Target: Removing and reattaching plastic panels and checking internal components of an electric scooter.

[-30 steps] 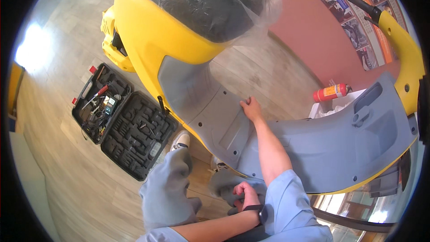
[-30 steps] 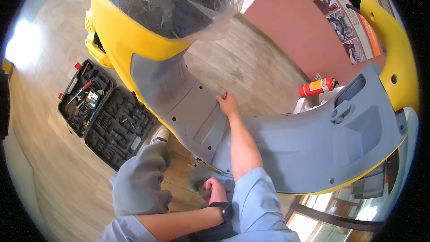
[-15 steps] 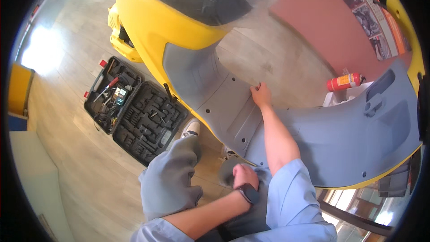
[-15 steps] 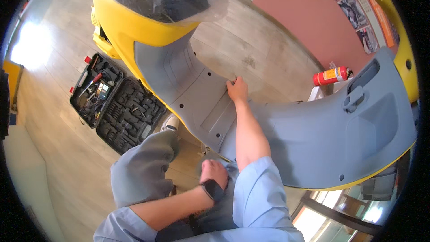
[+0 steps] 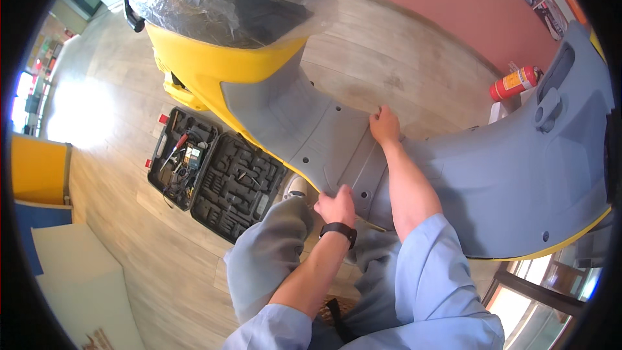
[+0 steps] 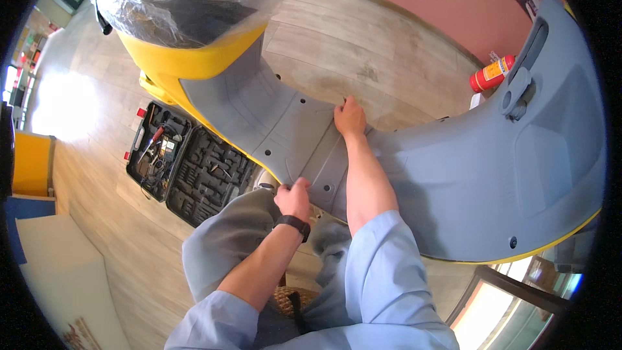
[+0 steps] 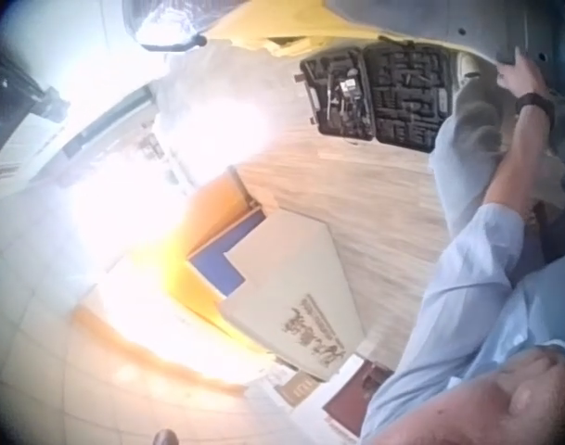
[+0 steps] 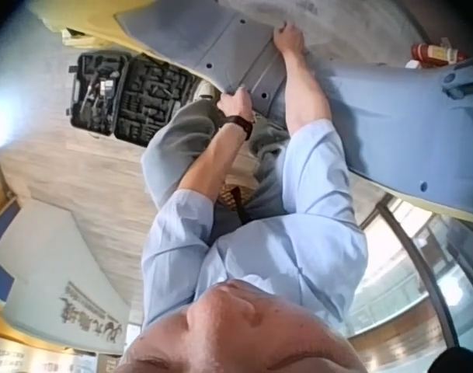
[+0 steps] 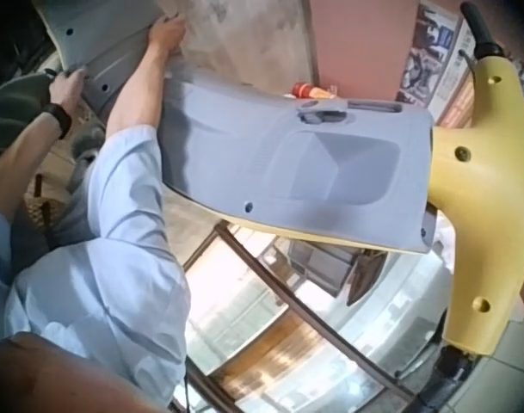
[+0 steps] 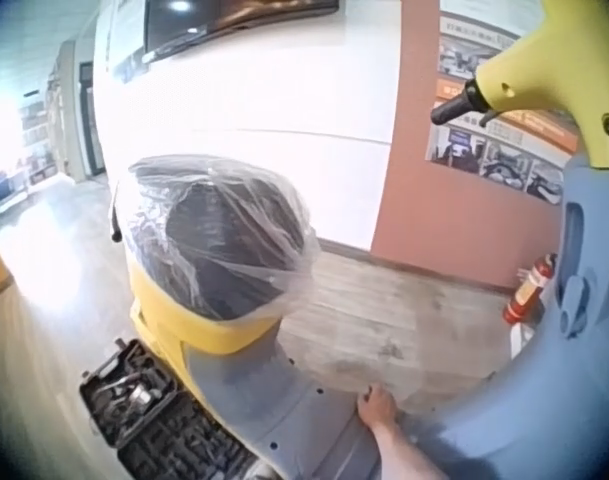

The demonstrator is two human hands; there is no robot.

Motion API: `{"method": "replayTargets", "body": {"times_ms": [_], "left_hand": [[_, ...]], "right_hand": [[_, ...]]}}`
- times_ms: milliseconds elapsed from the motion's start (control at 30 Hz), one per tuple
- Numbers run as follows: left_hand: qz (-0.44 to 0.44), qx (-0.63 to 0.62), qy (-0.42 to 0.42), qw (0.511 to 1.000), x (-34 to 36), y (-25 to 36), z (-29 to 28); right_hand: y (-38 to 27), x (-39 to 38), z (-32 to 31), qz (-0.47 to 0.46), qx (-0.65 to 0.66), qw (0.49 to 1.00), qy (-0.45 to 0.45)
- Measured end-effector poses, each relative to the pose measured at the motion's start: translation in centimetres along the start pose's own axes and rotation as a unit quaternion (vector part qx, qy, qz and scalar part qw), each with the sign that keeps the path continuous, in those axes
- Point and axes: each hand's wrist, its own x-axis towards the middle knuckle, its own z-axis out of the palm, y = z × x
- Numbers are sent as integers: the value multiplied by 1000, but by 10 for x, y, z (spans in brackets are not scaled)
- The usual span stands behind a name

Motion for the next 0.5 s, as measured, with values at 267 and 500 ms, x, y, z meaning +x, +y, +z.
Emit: {"method": "replayTargets", "body": {"times_ms": [267,500], "left_hand": [[-152,-204,-30,967,12,11,-2],[-151,-269,7,951,19,1,0]], "right_hand": [[8,5,3,-18,18,1000,11],[5,7,7,-12,49,999,10]]}}
